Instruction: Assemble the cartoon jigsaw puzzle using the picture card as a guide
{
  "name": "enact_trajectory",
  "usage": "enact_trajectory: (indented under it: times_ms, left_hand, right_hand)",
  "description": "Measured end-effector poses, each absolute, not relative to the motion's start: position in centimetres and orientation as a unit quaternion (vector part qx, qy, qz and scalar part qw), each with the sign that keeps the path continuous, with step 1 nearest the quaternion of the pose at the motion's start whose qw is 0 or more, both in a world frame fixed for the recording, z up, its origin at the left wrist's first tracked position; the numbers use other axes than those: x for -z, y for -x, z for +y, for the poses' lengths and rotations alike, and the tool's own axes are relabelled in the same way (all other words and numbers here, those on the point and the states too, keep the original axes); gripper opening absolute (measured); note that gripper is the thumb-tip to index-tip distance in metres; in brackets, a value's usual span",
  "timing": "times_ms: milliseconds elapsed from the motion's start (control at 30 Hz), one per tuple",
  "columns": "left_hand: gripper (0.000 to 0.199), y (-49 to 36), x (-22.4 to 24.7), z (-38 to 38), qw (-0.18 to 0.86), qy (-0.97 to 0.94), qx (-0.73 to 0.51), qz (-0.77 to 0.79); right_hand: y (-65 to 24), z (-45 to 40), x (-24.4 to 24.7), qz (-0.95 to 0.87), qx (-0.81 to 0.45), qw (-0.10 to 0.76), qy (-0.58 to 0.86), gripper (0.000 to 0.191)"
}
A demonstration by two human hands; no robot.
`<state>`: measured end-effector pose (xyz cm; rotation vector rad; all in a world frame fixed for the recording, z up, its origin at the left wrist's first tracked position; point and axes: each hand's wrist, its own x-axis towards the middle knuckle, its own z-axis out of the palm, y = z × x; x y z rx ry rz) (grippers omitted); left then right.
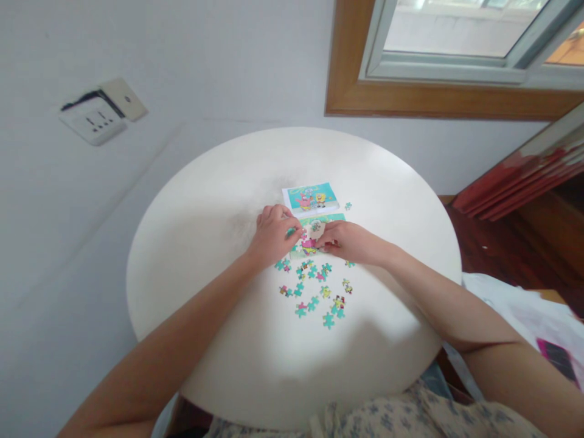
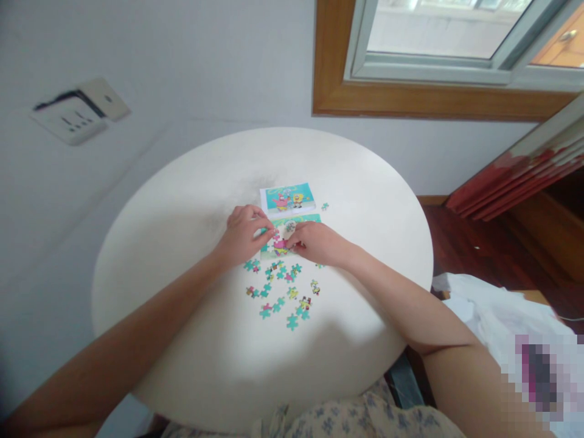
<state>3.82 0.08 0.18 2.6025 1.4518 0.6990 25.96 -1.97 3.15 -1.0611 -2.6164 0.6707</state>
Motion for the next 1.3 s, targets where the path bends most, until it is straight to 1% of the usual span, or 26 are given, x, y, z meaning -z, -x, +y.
enact_trajectory:
  times_ms: [367,767,933,1300]
  left_hand:
    - [0.016,-3.8,-0.2,-0.1,0.054,-0.854,-0.216,0.471]
    - [0.014,-4.0,-1.0,-0.6,-0.019,-0.866,-0.182,0.465]
    - [0.009,-4.1,-1.1,-0.8,-0.032,-0.867,-0.172,0.468]
    - [0.014,-2.8,-1.6,-0.2,-0.018,-0.847,-0.204,0.49]
  right_hand:
    - [-25.9,-2.1,-3.3,-0.892,-0.233,0.122,0.369,0.024]
    - [-25.8,-2.1,-3.4,-0.893,-0.237,0.123,0.362,0.022]
    - [-25.8,-2.1,-3.5,-0.891,-0.237,0.123,0.366,0.021]
    - [-26.0,-2.1,-3.3,-0.893,-0.247,0.136,0.351,0.023]
